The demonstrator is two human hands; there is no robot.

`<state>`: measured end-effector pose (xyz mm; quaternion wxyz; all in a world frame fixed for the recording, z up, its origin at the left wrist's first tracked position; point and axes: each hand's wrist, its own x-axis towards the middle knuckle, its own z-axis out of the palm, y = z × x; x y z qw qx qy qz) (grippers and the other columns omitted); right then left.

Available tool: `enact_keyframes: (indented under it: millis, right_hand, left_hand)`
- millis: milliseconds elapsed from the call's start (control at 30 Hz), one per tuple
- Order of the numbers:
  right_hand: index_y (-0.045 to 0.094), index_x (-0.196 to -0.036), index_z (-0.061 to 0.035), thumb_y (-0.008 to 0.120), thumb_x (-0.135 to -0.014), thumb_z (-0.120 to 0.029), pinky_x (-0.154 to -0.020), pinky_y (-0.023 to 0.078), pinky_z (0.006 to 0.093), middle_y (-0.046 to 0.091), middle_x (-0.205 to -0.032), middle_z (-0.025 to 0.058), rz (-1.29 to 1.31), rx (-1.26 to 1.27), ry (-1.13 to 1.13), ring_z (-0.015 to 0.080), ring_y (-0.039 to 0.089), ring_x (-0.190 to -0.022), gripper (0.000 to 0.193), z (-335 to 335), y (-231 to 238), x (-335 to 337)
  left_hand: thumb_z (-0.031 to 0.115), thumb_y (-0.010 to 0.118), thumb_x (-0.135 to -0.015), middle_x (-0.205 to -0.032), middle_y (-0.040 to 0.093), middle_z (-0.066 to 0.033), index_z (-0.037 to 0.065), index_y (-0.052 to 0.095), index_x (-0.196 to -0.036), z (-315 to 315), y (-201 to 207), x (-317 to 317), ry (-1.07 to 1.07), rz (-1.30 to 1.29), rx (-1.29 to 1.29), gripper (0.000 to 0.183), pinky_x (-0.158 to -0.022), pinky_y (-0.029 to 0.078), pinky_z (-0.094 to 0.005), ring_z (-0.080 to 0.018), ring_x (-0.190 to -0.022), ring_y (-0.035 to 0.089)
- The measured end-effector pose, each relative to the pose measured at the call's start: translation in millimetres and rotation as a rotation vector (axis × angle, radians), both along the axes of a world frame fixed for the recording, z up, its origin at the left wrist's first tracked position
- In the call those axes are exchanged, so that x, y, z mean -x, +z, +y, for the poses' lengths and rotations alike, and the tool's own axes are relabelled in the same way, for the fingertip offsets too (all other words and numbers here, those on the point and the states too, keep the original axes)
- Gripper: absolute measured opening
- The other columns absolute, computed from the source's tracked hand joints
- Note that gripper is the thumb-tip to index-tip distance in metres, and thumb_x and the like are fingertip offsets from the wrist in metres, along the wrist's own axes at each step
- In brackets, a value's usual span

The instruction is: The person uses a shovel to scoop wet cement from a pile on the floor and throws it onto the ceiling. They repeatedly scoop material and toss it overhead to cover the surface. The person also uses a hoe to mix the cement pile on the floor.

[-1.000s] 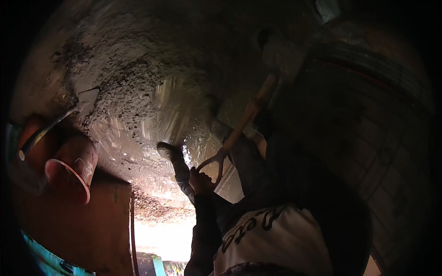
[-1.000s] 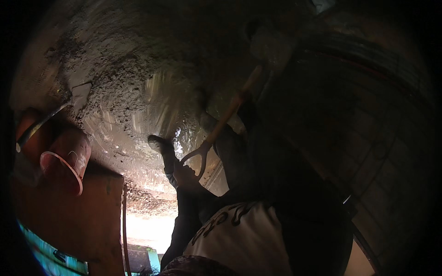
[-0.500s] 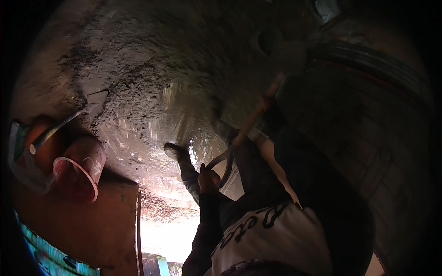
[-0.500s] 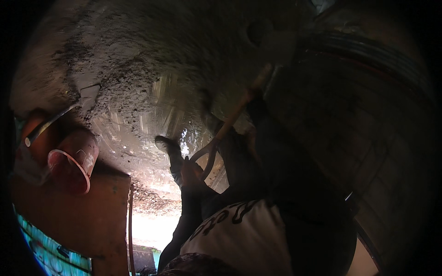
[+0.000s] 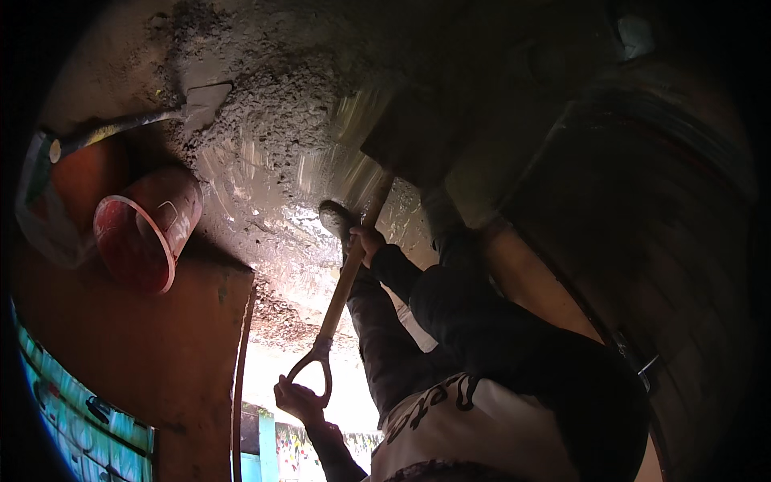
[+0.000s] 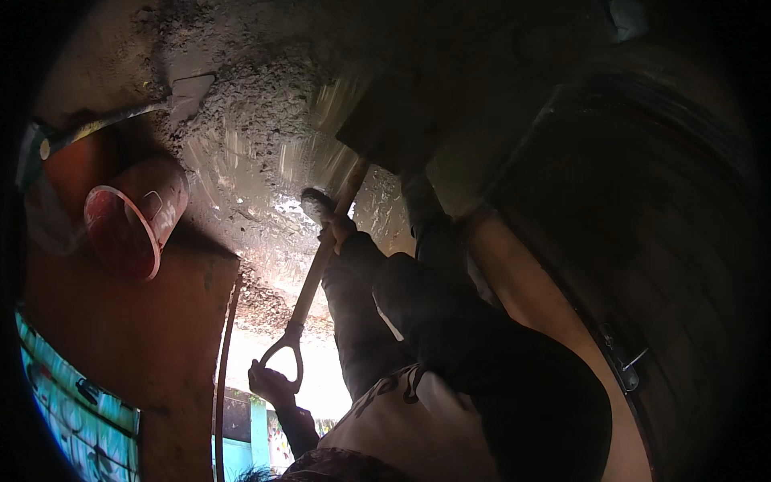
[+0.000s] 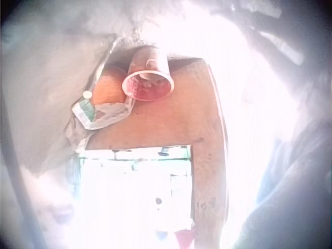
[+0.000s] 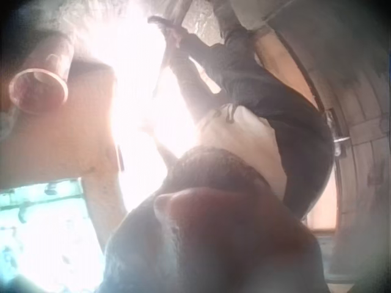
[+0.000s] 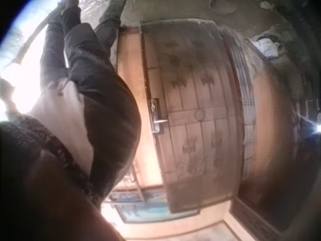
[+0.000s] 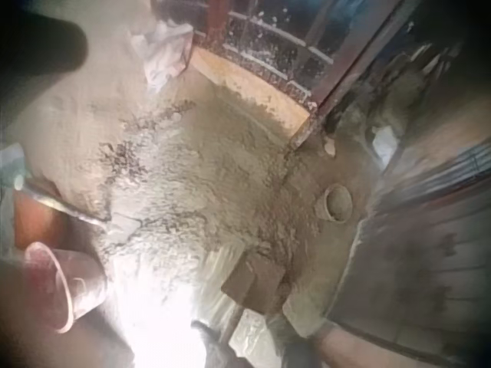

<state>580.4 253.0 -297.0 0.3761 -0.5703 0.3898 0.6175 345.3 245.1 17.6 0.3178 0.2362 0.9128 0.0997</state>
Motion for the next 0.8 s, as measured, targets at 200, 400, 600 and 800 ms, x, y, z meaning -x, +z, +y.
enact_keyframes:
  millis: [200,400,600,800]
  right_hand:
    - [0.051,-0.085,-0.0054,0.059,-0.083,-0.01,-0.059,0.053,0.0445,0.05,-0.067,0.008,0.189,0.079,-0.038,0.0253,0.055,-0.057,0.01,4.9,-34.9,82.6]
    - [0.052,-0.077,-0.0065,0.063,-0.081,-0.014,-0.055,0.05,0.0408,0.051,-0.064,0.0084,0.012,0.044,0.066,0.0236,0.055,-0.055,0.013,50.1,-128.5,-80.2]
    - [0.051,-0.082,-0.0074,0.062,-0.083,-0.015,-0.055,0.048,0.0399,0.049,-0.065,0.0077,-0.161,-0.109,0.049,0.0242,0.052,-0.057,0.013,41.0,-153.0,-157.1]
    - [0.051,-0.086,-0.0084,0.063,-0.082,-0.016,-0.059,0.049,0.0408,0.05,-0.07,0.0062,-0.231,-0.141,0.03,0.0235,0.053,-0.06,0.015,28.4,-91.2,-183.2]
  left_hand:
    - [0.029,0.054,-0.092,-0.048,0.032,0.0033,0.009,0.044,-0.068,-0.9,-14.5,40.4,0.045,0.156,-0.085,0.033,-0.033,0.025,-0.0223,-0.0071,-0.035,0.032]
    - [0.025,0.051,-0.091,-0.051,0.041,-0.0016,0.003,0.047,-0.071,-3.1,-158.6,-50.9,0.175,-0.147,-0.094,0.03,-0.039,0.033,-0.0291,-0.012,-0.041,0.038]
    - [0.022,0.049,-0.086,-0.056,0.043,-0.0077,-0.004,0.05,-0.067,-27.6,-213.2,-83.5,0.026,-0.056,-0.083,0.033,-0.055,0.035,-0.0374,-0.0203,-0.055,0.042]
    - [0.018,0.048,-0.085,-0.053,0.039,-0.0017,0.001,0.044,-0.063,-44.1,-203.7,-81.3,0.163,-0.197,-0.117,0.028,-0.047,0.032,-0.0305,-0.0134,-0.047,0.039]
